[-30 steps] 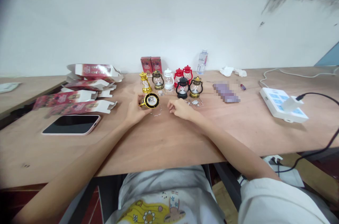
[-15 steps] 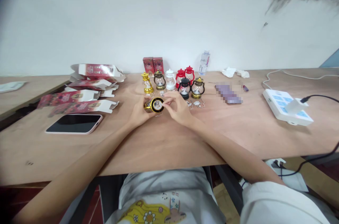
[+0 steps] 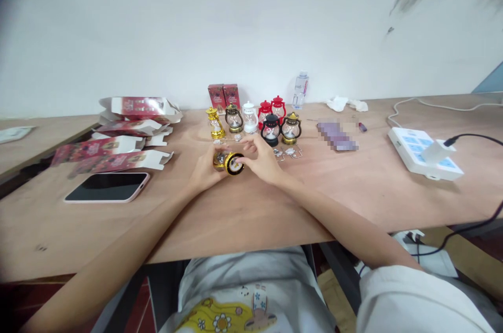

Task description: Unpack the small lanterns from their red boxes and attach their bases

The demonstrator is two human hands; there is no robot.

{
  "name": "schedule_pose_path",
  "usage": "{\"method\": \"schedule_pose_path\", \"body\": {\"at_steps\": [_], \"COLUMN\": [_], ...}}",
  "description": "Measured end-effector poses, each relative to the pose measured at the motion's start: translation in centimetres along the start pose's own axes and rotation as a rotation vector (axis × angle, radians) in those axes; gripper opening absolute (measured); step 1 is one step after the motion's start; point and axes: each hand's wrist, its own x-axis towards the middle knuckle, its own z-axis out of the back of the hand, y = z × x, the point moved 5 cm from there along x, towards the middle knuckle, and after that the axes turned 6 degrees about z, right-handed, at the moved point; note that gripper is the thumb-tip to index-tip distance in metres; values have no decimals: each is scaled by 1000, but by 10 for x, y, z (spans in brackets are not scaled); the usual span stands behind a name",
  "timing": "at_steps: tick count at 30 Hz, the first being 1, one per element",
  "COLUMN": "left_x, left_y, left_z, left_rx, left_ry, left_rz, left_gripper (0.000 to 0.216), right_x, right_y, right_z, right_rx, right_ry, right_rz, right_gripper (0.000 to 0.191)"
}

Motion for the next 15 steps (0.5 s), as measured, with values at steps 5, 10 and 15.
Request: {"method": "schedule_pose_path", "body": {"at_steps": [5,10,15], "left_x": [0,-1,-2], "left_y": [-1,-3,-5], "left_z": [3,6,6], "left_rx": [121,119,42], "left_ry": [-51,-84,-73], "left_rz": [-105,-119,-115], "left_gripper": [46,46,45], "right_x": [-9,-15,-12], "right_y": [-23,-22,-21], "right_z": [-17,-24,-25], "right_rx": [324,419,464], "right_ry": [103,47,53], "right_rz": [-335,-371,-363], "right_gripper": [42,37,43]}}
